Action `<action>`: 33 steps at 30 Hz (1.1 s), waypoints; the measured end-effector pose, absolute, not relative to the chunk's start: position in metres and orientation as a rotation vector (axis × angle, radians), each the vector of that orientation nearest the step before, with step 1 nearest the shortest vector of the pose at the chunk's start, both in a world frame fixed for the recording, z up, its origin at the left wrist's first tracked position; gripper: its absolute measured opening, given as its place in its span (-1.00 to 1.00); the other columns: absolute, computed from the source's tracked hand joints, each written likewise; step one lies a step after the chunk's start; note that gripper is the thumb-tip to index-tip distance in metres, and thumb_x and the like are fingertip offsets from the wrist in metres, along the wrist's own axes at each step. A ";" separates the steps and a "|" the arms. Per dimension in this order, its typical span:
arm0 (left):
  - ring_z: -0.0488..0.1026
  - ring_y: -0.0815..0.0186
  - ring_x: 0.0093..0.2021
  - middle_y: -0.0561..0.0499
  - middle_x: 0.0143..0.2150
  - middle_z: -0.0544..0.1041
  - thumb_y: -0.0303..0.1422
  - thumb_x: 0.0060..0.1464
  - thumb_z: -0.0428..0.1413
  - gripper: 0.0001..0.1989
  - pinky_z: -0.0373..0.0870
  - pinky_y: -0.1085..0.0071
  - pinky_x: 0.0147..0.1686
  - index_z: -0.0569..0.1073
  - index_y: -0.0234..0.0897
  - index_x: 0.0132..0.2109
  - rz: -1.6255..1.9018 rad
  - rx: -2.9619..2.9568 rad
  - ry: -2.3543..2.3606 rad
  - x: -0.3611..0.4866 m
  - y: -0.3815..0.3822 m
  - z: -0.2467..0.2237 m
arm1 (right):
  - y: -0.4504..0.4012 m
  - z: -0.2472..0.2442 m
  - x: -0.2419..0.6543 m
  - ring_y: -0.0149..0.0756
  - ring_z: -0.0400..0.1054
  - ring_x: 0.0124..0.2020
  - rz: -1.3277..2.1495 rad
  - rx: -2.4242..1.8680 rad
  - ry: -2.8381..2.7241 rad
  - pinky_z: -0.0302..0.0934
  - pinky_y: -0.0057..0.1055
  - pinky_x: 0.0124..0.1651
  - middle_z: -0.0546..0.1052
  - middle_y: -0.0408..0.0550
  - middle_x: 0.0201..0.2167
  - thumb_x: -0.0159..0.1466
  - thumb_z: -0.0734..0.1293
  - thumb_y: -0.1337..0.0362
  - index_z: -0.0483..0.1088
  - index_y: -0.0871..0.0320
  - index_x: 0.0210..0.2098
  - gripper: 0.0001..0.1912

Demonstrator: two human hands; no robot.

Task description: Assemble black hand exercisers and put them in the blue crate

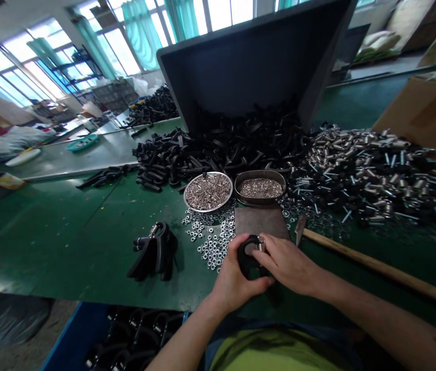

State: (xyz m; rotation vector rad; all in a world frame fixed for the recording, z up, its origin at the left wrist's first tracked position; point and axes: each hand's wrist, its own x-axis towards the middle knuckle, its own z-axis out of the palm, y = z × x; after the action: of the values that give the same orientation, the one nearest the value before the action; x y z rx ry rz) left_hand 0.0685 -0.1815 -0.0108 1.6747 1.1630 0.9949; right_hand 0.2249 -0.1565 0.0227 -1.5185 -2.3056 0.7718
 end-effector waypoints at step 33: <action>0.45 0.14 -0.20 -0.15 -0.25 0.52 -0.31 0.16 -0.02 -0.82 0.28 0.32 -0.23 0.43 -0.27 -0.20 0.772 1.899 2.232 0.012 -0.013 -0.006 | 0.026 0.000 0.139 -0.16 0.35 -0.09 0.369 -1.546 -2.391 0.17 -0.35 -0.16 0.51 0.09 -0.15 0.26 0.25 0.20 0.44 0.16 -0.21 -0.79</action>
State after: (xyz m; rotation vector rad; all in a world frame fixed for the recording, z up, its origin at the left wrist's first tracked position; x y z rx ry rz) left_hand 0.0119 -0.0134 -0.0055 1.8987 2.2316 0.7723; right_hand 0.1391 0.0261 -0.0004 -1.5462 -2.3912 0.3685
